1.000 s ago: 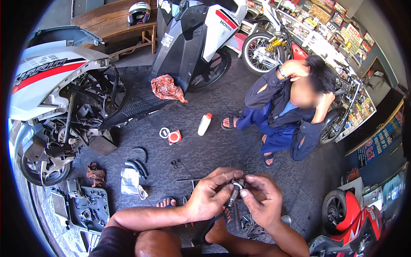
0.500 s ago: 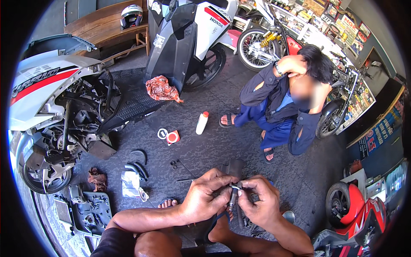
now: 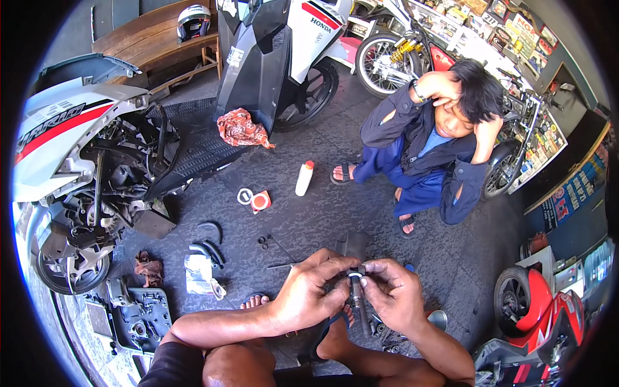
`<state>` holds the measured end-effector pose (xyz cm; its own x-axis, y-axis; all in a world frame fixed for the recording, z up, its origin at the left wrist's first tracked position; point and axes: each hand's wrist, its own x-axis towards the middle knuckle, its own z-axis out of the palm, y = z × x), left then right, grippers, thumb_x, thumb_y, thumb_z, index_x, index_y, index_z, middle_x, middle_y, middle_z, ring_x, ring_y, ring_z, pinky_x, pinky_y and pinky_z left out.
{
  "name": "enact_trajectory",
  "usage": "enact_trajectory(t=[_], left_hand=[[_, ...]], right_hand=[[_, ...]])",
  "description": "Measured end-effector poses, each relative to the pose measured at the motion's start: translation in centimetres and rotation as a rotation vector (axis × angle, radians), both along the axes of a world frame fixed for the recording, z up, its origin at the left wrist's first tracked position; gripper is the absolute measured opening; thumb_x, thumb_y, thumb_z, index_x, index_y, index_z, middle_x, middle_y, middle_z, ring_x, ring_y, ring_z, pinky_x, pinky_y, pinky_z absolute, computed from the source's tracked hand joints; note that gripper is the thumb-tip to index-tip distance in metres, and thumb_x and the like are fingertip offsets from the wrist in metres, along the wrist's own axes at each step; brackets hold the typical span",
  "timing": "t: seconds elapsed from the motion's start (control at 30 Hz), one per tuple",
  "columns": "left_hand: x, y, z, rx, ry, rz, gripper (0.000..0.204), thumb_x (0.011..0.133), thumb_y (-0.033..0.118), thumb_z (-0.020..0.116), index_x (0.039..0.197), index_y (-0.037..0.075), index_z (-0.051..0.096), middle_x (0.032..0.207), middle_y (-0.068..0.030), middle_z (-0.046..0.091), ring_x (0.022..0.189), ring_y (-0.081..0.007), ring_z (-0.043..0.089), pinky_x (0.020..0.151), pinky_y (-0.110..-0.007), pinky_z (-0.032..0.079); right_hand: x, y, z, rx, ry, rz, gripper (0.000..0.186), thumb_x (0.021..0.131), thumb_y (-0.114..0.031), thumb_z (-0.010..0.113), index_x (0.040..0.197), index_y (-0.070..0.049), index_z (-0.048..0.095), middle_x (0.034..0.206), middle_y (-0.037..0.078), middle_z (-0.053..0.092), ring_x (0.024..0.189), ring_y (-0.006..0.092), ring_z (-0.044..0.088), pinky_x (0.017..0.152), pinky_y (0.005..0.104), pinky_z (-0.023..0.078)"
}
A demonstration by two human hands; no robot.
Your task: The person cleans and handles a mechanical part, using a tool to tap it, and wipes various small metal components by hand.
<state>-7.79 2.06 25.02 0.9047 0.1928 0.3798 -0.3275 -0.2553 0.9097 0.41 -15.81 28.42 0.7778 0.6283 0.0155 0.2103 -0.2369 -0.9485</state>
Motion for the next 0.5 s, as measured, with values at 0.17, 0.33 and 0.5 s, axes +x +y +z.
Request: enact_trajectory(t=[0.17,0.33,0.5], left_hand=[[-0.17,0.27,0.03,0.068,0.026,-0.027,0.040,0.081,-0.001,0.066,0.121,-0.001,0.066,0.100,-0.0154,0.066,0.092,-0.0269,0.069,0.080,-0.036,0.057],[-0.30,0.23,-0.22,0.137,-0.017,-0.059,0.046,0.079,-0.003,0.069,0.124,0.000,0.063,0.103,-0.0158,0.066,0.093,-0.0278,0.069,0.080,-0.037,0.057],[-0.15,-0.28,-0.47,0.124,-0.044,-0.034,0.042,0.078,-0.004,0.071,0.119,0.002,0.064,0.100,-0.0139,0.065,0.088,-0.0270,0.068,0.076,-0.038,0.057]], right_hand=[[0.21,0.12,-0.62,0.013,-0.201,0.034,0.020,0.088,0.005,0.065,0.107,0.007,0.062,0.097,0.013,0.069,0.088,0.0173,0.071,0.075,0.0306,0.061],[0.05,0.12,-0.51,0.028,-0.224,0.036,0.018,0.086,0.004,0.068,0.103,0.005,0.062,0.093,0.012,0.069,0.086,0.0174,0.072,0.072,0.0303,0.060],[0.62,-0.50,-0.54,-0.043,-0.287,0.102,0.017,0.085,0.002,0.069,0.100,0.004,0.061,0.090,0.012,0.069,0.081,0.0156,0.071,0.067,0.0295,0.058]])
